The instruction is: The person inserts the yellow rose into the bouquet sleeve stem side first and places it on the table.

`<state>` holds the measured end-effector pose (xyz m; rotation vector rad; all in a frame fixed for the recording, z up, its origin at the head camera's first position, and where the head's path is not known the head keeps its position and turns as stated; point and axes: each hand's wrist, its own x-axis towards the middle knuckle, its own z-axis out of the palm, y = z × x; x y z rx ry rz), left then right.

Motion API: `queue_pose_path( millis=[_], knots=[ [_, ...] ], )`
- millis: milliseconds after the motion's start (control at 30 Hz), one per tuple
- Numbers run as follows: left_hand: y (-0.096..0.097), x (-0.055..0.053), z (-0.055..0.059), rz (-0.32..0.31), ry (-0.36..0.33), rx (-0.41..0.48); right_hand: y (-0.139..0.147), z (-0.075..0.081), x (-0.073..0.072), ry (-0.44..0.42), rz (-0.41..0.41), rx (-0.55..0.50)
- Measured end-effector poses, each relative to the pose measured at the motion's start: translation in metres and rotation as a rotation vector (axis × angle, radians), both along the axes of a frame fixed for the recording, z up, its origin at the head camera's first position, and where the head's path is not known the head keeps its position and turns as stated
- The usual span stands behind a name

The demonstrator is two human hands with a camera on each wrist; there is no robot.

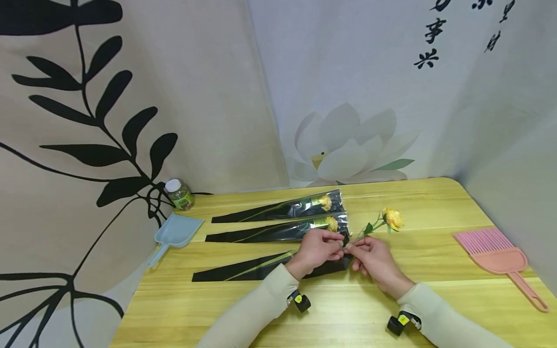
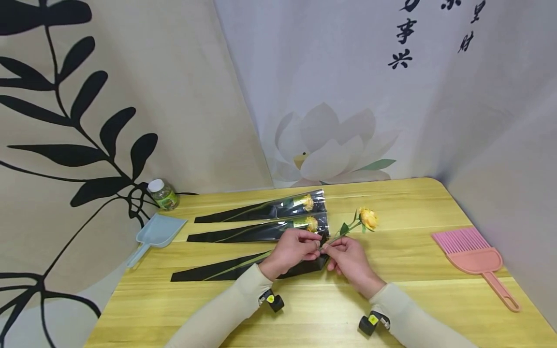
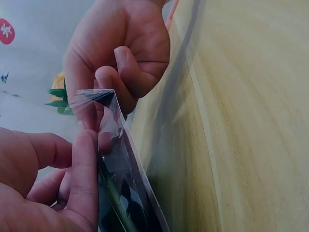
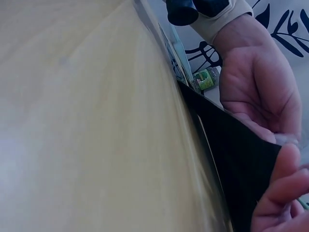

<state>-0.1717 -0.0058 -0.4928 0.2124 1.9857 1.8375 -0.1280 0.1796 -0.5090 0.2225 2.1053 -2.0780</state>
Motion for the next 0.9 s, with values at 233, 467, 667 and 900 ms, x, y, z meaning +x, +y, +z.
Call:
queue_pose_path(
  millis=[233,467,667,900],
  knots=[
    [-0.0016,-0.0012,-0.0008,0.012,0.001,0.014,-0.002,0.0014,0.0012,0.014,0.03,-0.004],
    [-0.0045,-0.0028,-0.0008,0.014,-0.004,0.004,-0.0001,0.0035,0.0004,0.012,0.008,0.042],
    [-0.0023,-0.0033,-0.0005,0.014,0.002,0.009,0.0023,0.0039,-0.0026,0.036,-0.063,-0.003],
    [-0.0018,-0.0038,-0.0002,0.016,0.004,-0.001,0.0063,0.0055,-0.0046,0.034,-0.074,-0.023]
  ],
)
